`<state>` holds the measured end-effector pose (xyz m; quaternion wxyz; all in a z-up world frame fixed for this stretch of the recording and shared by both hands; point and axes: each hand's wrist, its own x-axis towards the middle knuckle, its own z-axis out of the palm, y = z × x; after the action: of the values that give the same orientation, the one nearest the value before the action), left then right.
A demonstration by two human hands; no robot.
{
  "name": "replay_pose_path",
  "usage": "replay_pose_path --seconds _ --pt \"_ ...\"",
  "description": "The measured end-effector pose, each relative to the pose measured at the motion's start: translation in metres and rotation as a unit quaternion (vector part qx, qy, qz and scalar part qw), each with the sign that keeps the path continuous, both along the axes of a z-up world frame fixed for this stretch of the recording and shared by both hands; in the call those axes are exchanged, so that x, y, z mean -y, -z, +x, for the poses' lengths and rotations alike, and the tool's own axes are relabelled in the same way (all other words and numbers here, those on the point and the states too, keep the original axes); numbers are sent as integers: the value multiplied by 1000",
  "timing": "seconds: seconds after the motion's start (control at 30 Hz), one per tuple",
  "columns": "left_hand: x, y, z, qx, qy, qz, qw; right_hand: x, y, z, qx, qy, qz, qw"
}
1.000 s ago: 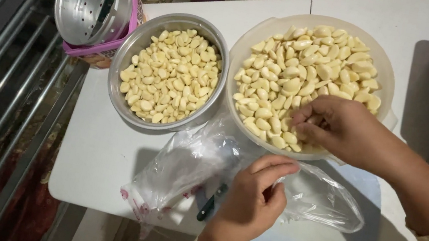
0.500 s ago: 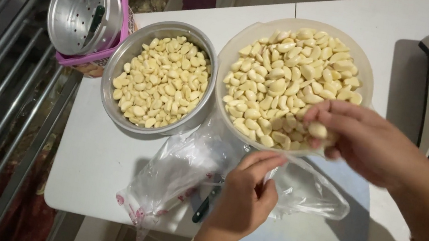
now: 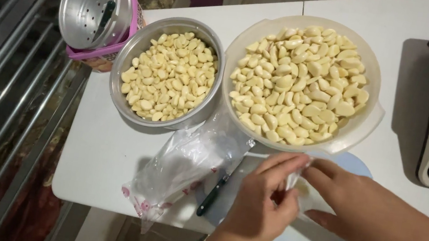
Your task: Picking up peeled garlic cloves from bowls and placing them into small plastic bags for packaging.
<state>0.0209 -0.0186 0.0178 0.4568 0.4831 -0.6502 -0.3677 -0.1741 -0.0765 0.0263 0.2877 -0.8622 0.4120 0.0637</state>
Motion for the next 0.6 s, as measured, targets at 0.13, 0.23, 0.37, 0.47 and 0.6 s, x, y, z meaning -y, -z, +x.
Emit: replay_pose_path --seconds 0.13,0.23,0.37,0.47,0.6 --pt "1 4 -2 1 -16 18 1000 10 -25 -9 -32 -18 -37 999" --pt "5 13 -4 -7 -33 7 999 38 -52 1 -43 94 23 994" --pt "0 13 -2 -28 -6 12 1000 74 -22 38 180 75 -140 971" --pt "0 14 2 -18 -7 16 1000 92 9 55 211 -17 -194 958" --pt "0 13 9 -23 -11 40 999 104 10 73 219 -36 -290 931"
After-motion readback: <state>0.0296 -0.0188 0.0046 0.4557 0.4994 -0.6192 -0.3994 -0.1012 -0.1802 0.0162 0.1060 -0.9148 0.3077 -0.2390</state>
